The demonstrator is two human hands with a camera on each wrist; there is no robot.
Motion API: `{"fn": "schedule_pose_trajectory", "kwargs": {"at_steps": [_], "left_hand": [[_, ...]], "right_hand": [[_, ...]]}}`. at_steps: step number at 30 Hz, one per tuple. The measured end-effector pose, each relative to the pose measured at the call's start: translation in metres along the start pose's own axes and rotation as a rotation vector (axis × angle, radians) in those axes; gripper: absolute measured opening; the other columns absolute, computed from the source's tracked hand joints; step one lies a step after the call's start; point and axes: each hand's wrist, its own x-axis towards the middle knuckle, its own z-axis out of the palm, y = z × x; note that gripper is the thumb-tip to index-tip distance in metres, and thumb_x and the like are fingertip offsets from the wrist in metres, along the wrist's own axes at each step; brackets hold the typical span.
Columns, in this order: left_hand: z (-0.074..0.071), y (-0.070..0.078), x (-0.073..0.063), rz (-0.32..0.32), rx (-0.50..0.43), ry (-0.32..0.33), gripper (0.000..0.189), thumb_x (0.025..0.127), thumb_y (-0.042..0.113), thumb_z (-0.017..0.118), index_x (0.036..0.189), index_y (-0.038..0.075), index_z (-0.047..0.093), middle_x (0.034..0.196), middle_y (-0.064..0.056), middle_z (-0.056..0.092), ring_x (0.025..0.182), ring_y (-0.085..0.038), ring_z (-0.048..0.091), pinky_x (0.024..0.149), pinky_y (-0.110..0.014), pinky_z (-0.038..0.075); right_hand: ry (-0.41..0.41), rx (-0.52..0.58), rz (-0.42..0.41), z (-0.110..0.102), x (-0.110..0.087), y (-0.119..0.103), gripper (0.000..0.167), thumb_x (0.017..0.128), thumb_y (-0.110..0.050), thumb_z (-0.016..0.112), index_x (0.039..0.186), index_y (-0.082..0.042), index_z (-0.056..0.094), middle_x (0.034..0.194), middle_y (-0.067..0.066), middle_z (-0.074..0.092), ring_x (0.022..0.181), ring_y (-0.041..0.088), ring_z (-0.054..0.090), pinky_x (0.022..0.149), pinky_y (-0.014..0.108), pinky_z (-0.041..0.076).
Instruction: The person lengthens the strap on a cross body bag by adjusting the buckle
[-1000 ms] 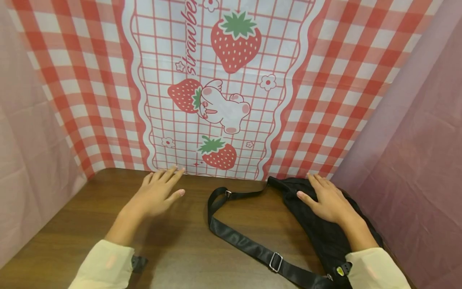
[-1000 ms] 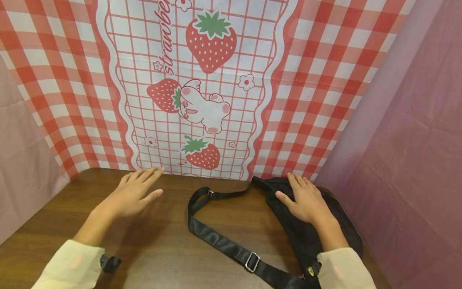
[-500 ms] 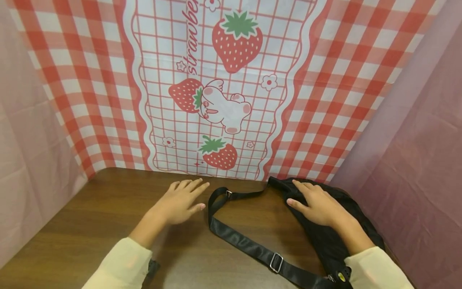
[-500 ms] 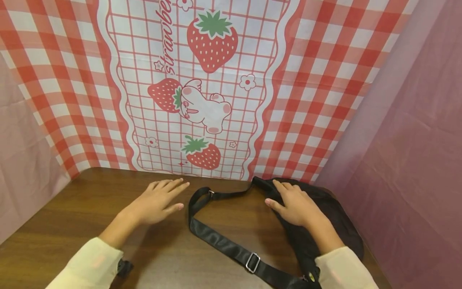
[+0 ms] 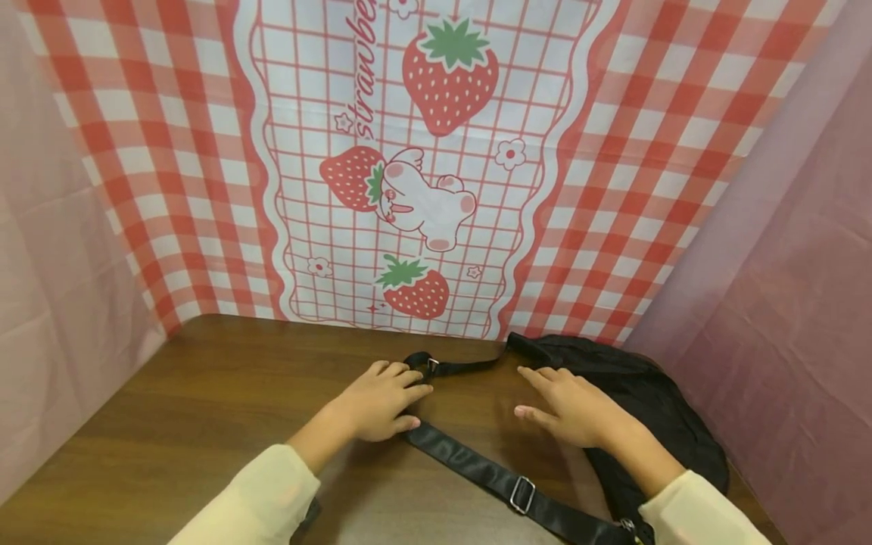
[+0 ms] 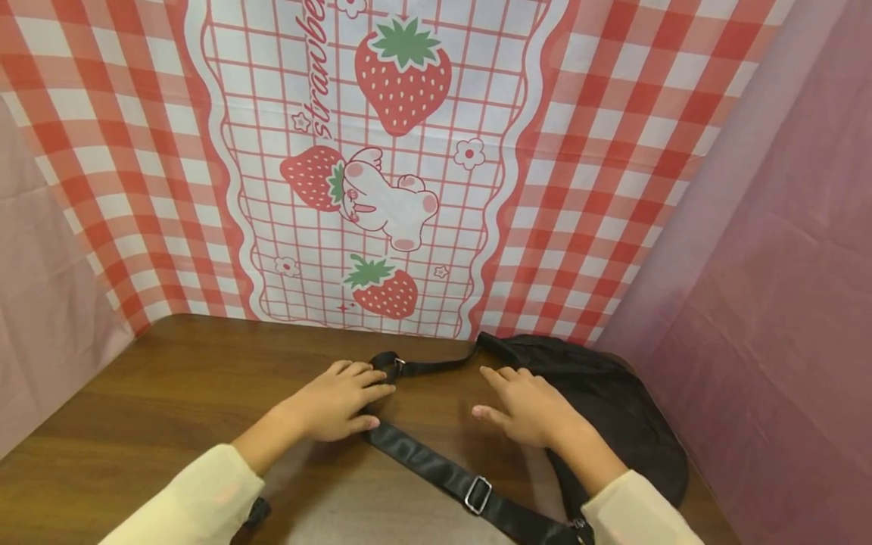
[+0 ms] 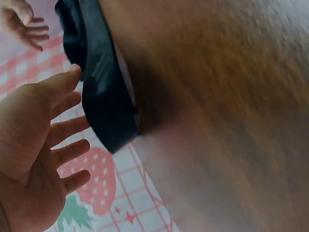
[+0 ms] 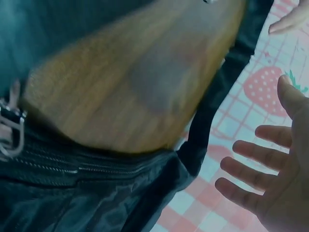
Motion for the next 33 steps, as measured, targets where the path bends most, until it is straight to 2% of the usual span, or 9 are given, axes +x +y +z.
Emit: {"fn": "schedule_pose_trajectory", "kwargs": {"at_steps": [5, 10, 15, 19, 22, 25, 29, 31, 33], "left_hand": [[0.004, 0.015, 0.010, 0.051, 0.060, -0.052, 0.050, 0.101, 0.051, 0.059, 0.140, 0.020, 0.063, 0.139, 0.000, 0.061, 0.134, -0.023, 0.050, 0.114, -0.046, 0.036], [0.007, 0.030, 0.020, 0.105, 0.107, -0.089, 0.044, 0.101, 0.052, 0.060, 0.133, 0.023, 0.067, 0.127, 0.006, 0.065, 0.119, -0.017, 0.056, 0.103, -0.040, 0.044], [0.008, 0.043, 0.027, 0.139, 0.059, -0.126, 0.046, 0.098, 0.055, 0.063, 0.132, 0.025, 0.067, 0.124, 0.007, 0.064, 0.112, -0.013, 0.058, 0.096, -0.038, 0.048], [0.010, 0.047, 0.032, 0.153, 0.004, -0.141, 0.046, 0.095, 0.055, 0.067, 0.129, 0.025, 0.068, 0.120, 0.007, 0.063, 0.106, -0.011, 0.060, 0.092, -0.035, 0.050], [0.011, 0.046, 0.035, 0.148, -0.052, -0.152, 0.044, 0.093, 0.053, 0.070, 0.125, 0.023, 0.068, 0.117, 0.008, 0.064, 0.104, -0.009, 0.062, 0.090, -0.032, 0.051], [0.013, 0.044, 0.036, 0.135, -0.132, -0.162, 0.038, 0.094, 0.048, 0.070, 0.120, 0.021, 0.069, 0.114, 0.009, 0.066, 0.103, -0.007, 0.063, 0.090, -0.028, 0.052], [0.013, 0.040, 0.036, 0.121, -0.287, -0.171, 0.016, 0.102, 0.035, 0.064, 0.098, 0.019, 0.067, 0.092, 0.012, 0.062, 0.081, -0.003, 0.059, 0.074, -0.021, 0.050], [0.012, 0.038, 0.036, 0.122, -0.372, -0.163, 0.021, 0.105, 0.027, 0.060, 0.085, 0.019, 0.060, 0.080, 0.011, 0.053, 0.069, -0.002, 0.050, 0.064, -0.020, 0.044], [0.010, 0.035, 0.036, 0.124, -0.460, -0.156, 0.027, 0.106, 0.022, 0.058, 0.080, 0.018, 0.054, 0.073, 0.010, 0.047, 0.063, -0.002, 0.043, 0.060, -0.019, 0.039]], "right_hand": [[-0.044, 0.019, -0.055, 0.007, -0.002, -0.011, 0.071, 0.099, -0.054, 0.061, 0.150, -0.005, 0.051, 0.133, 0.017, 0.062, 0.111, 0.036, 0.062, 0.090, 0.058, 0.051], [-0.095, 0.028, -0.104, 0.013, -0.005, -0.020, 0.071, 0.098, -0.057, 0.060, 0.145, -0.003, 0.055, 0.120, 0.009, 0.066, 0.100, 0.027, 0.063, 0.083, 0.052, 0.053], [-0.203, 0.094, -0.085, 0.019, -0.011, -0.024, 0.076, 0.096, -0.063, 0.060, 0.141, -0.003, 0.058, 0.123, 0.007, 0.065, 0.104, 0.027, 0.065, 0.086, 0.049, 0.054], [-0.278, 0.170, -0.087, 0.025, -0.015, -0.024, 0.070, 0.091, -0.066, 0.064, 0.126, -0.006, 0.064, 0.113, 0.001, 0.066, 0.092, 0.017, 0.066, 0.077, 0.038, 0.055], [-0.297, 0.205, -0.105, 0.030, -0.018, -0.023, 0.060, 0.086, -0.067, 0.070, 0.112, -0.013, 0.065, 0.101, -0.006, 0.063, 0.082, 0.008, 0.059, 0.070, 0.032, 0.052], [-0.300, 0.221, -0.119, 0.034, -0.022, -0.024, 0.057, 0.080, -0.069, 0.074, 0.105, -0.018, 0.063, 0.094, -0.011, 0.059, 0.078, 0.004, 0.053, 0.067, 0.028, 0.048], [-0.296, 0.204, -0.125, 0.036, -0.027, -0.030, 0.061, 0.074, -0.072, 0.077, 0.102, -0.021, 0.061, 0.088, -0.014, 0.053, 0.075, 0.004, 0.049, 0.065, 0.028, 0.045], [-0.288, 0.178, -0.122, 0.037, -0.029, -0.032, 0.064, 0.072, -0.074, 0.077, 0.103, -0.021, 0.060, 0.089, -0.014, 0.054, 0.077, 0.004, 0.049, 0.066, 0.029, 0.046], [-0.278, 0.147, -0.121, 0.038, -0.030, -0.033, 0.065, 0.072, -0.074, 0.076, 0.104, -0.020, 0.060, 0.091, -0.014, 0.056, 0.080, 0.004, 0.051, 0.068, 0.031, 0.048]]}}
